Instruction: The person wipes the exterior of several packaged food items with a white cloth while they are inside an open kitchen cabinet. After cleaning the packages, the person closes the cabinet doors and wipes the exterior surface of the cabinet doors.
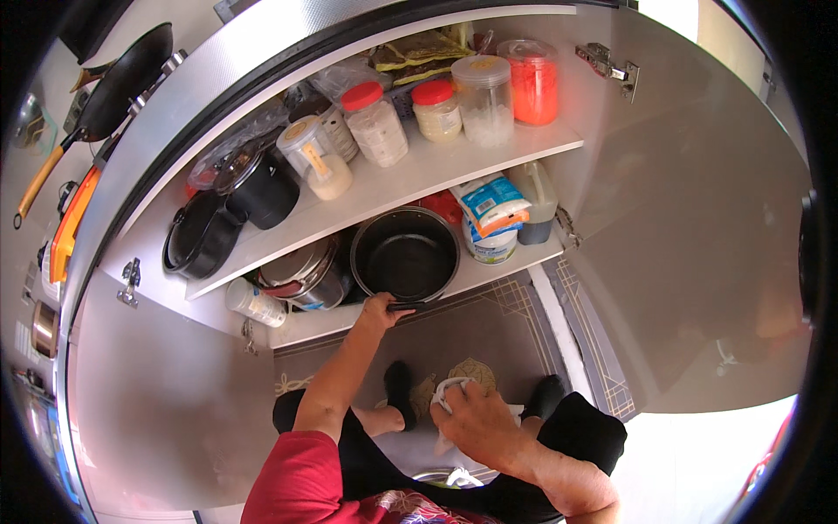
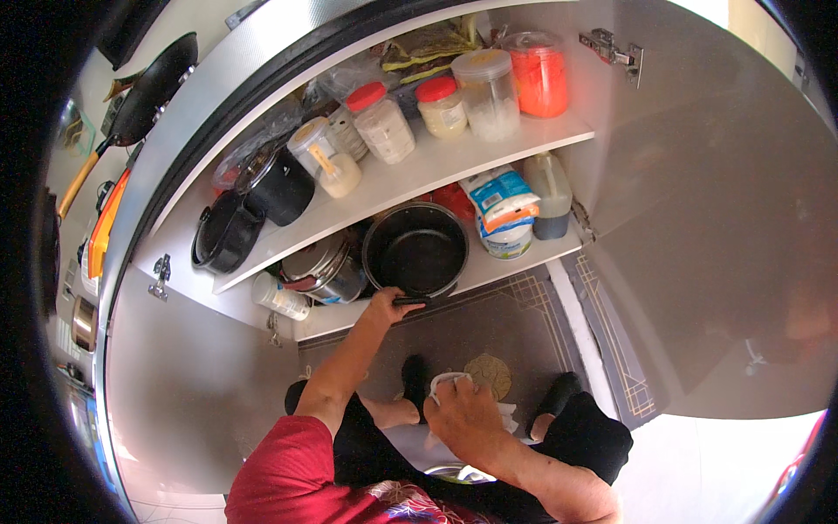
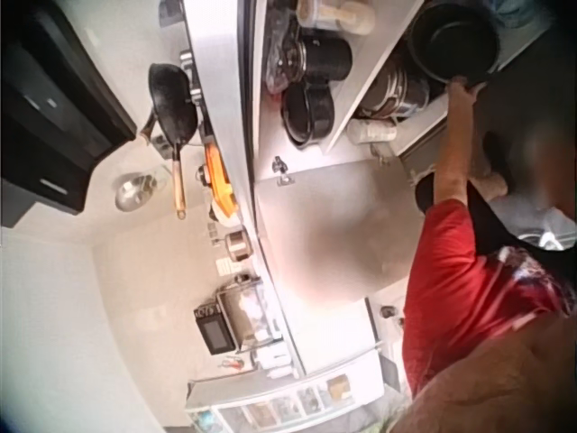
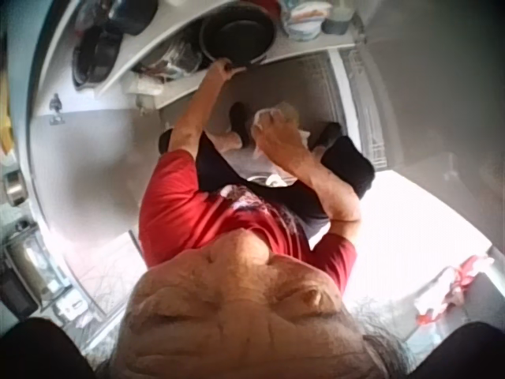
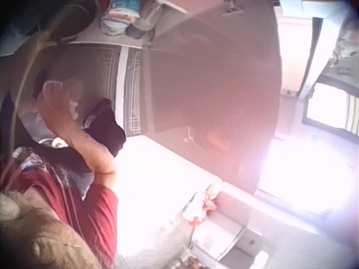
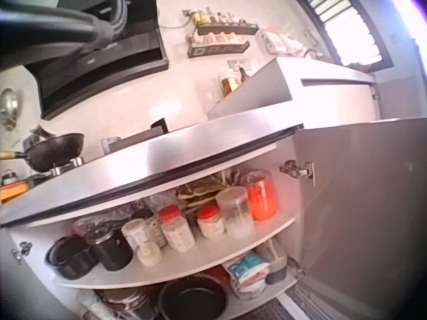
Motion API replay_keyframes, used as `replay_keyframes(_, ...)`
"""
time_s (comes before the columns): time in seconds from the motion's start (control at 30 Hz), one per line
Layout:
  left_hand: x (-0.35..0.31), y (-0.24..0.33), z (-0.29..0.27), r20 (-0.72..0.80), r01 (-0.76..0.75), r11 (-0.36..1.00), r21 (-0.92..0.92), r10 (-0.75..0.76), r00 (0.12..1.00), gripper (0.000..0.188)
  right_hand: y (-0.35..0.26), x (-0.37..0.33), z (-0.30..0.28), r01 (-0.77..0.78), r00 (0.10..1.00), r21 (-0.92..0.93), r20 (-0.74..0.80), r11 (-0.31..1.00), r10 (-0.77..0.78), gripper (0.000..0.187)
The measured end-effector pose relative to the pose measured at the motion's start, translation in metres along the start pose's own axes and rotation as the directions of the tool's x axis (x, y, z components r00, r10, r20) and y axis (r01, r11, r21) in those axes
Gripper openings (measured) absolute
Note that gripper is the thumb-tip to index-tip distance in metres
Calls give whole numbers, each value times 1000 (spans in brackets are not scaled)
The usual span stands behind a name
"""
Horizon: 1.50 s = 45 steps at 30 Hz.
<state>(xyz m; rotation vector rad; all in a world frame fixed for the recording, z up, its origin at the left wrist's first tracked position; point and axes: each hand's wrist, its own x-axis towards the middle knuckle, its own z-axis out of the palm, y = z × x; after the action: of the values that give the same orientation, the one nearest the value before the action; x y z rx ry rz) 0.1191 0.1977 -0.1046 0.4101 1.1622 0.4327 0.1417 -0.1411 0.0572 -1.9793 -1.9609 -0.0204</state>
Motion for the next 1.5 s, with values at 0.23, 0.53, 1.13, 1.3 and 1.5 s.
replay_keyframes(0.23,77,31,6,64,-71,997,-39,73,995,27,-1,3,-2,-22,995,21,96,1000,20,22)
replay_keyframes(0.53,145,39,17,53,147,973,-180,-139,989,29,1,7,9,-52,988,39,147,998,45,22)
replay_keyframes(1.13,175,-3,47,151,75,968,-240,-40,988,41,3,7,17,-100,983,40,156,994,93,19)
replay_keyframes(1.3,130,-9,67,231,-3,966,-259,65,971,57,5,6,16,-79,987,17,144,997,76,18)
replay_keyframes(1.5,88,-12,70,112,-54,992,-118,68,991,85,8,0,11,-68,995,14,73,998,67,18)
